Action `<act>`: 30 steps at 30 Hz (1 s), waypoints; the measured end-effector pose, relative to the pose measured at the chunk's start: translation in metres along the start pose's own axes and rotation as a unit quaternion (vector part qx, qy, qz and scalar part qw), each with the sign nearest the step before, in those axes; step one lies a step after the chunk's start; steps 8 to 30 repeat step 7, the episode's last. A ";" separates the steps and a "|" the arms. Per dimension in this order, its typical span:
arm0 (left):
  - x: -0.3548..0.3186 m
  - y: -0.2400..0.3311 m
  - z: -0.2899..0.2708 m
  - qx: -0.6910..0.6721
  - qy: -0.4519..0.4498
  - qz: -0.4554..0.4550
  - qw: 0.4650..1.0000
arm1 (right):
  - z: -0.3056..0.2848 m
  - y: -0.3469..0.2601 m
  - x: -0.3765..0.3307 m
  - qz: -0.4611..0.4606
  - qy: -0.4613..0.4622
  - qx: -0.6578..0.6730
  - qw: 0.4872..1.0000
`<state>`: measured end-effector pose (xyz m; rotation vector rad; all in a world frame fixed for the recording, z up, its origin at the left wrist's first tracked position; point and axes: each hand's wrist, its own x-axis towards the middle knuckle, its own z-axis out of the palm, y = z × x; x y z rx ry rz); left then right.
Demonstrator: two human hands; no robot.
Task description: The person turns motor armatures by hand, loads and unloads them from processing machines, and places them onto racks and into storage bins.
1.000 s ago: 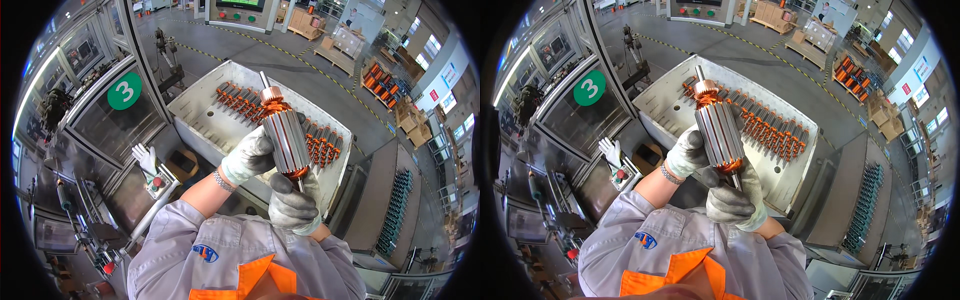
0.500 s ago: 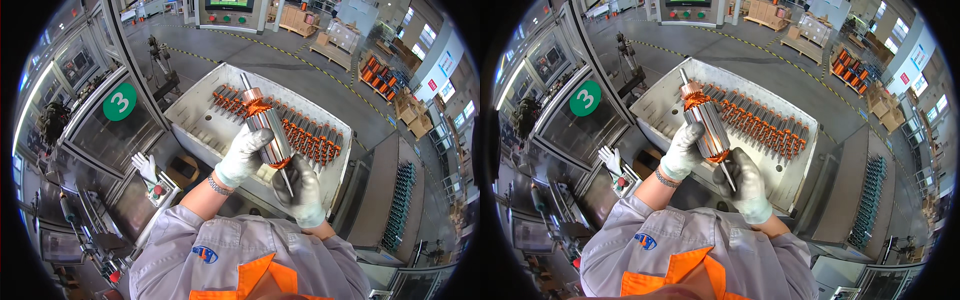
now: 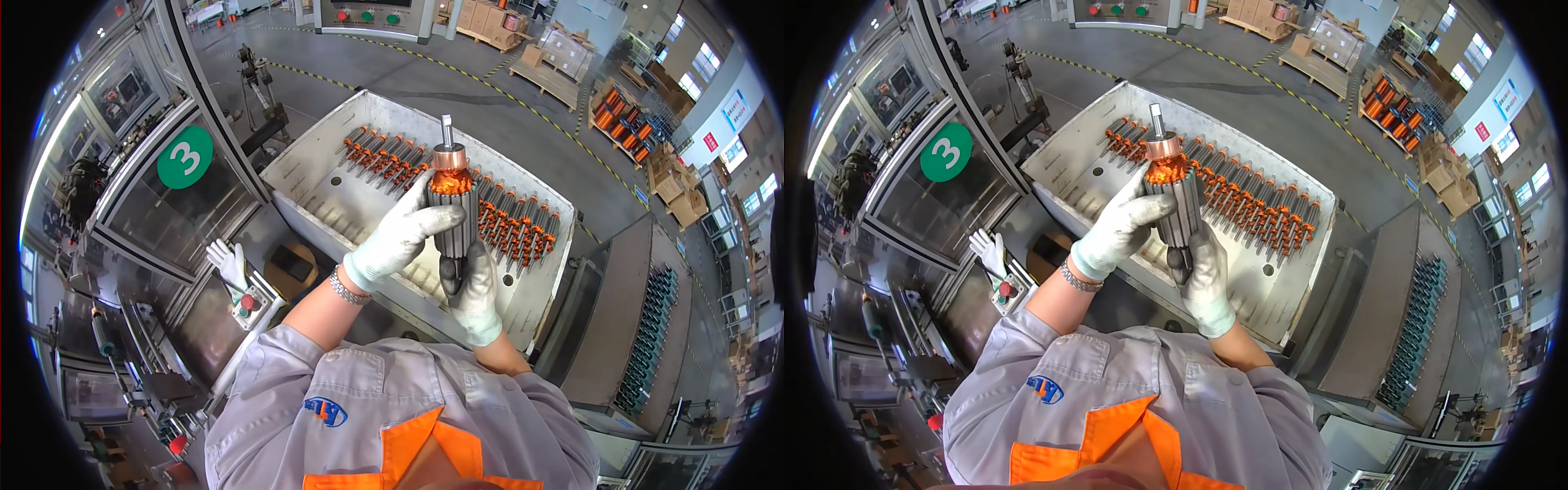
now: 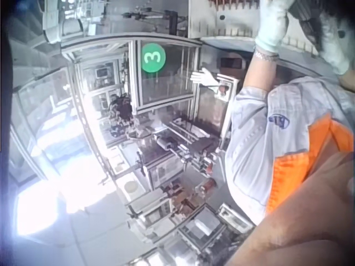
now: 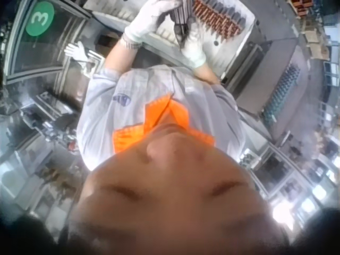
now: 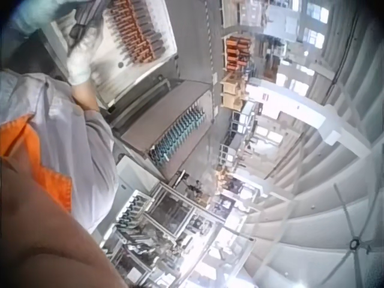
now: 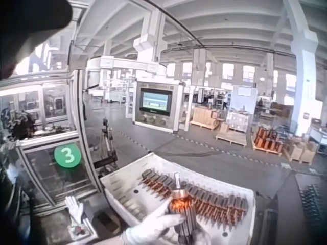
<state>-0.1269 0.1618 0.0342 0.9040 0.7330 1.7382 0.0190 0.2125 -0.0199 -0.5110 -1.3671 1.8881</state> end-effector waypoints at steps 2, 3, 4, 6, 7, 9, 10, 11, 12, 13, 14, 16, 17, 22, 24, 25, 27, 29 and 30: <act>0.004 0.000 -0.007 -0.019 -0.008 -0.015 1.000 | -0.006 0.005 0.007 0.079 -0.054 0.128 0.987; 0.006 -0.001 -0.010 -0.037 -0.018 -0.030 0.999 | -0.008 0.005 0.010 0.090 -0.084 0.135 0.983; 0.010 -0.002 -0.012 -0.048 -0.029 -0.050 0.997 | -0.011 0.002 0.013 0.144 -0.119 0.185 0.965; 0.017 0.000 -0.014 -0.110 -0.062 -0.094 0.987 | -0.021 -0.006 0.025 0.251 -0.208 0.276 0.904; 0.021 -0.006 -0.021 -0.145 -0.074 -0.114 0.980 | -0.023 -0.006 0.031 0.283 -0.225 0.272 0.892; 0.021 -0.006 -0.021 -0.145 -0.074 -0.114 0.980 | -0.023 -0.006 0.031 0.283 -0.225 0.272 0.892; 0.021 -0.006 -0.021 -0.145 -0.074 -0.114 0.980 | -0.023 -0.006 0.031 0.283 -0.225 0.272 0.892; 0.021 -0.006 -0.021 -0.145 -0.074 -0.114 0.980 | -0.023 -0.006 0.031 0.283 -0.225 0.272 0.892; 0.021 -0.006 -0.021 -0.145 -0.074 -0.114 0.980 | -0.023 -0.006 0.031 0.283 -0.225 0.272 0.892; 0.021 -0.006 -0.021 -0.145 -0.074 -0.114 0.980 | -0.023 -0.006 0.031 0.283 -0.225 0.272 0.892; 0.021 -0.006 -0.021 -0.145 -0.074 -0.114 0.980 | -0.023 -0.006 0.031 0.283 -0.225 0.272 0.892; 0.021 -0.006 -0.021 -0.145 -0.074 -0.114 0.980 | -0.023 -0.006 0.031 0.283 -0.225 0.272 0.892; 0.021 -0.006 -0.021 -0.145 -0.074 -0.114 0.980 | -0.023 -0.006 0.031 0.283 -0.225 0.272 0.892; 0.021 -0.006 -0.021 -0.145 -0.074 -0.114 0.980 | -0.023 -0.006 0.031 0.283 -0.225 0.272 0.892; 0.021 -0.006 -0.021 -0.145 -0.074 -0.114 0.980 | -0.023 -0.006 0.031 0.283 -0.225 0.272 0.892; 0.021 -0.006 -0.021 -0.145 -0.074 -0.114 0.980 | -0.023 -0.006 0.031 0.283 -0.225 0.272 0.892; 0.021 -0.006 -0.021 -0.145 -0.074 -0.114 0.980 | -0.023 -0.006 0.031 0.283 -0.225 0.272 0.892; 0.021 -0.006 -0.021 -0.145 -0.074 -0.114 0.980 | -0.023 -0.006 0.031 0.283 -0.225 0.272 0.892; 0.021 -0.006 -0.021 -0.145 -0.074 -0.114 0.980 | -0.023 -0.006 0.031 0.283 -0.225 0.272 0.892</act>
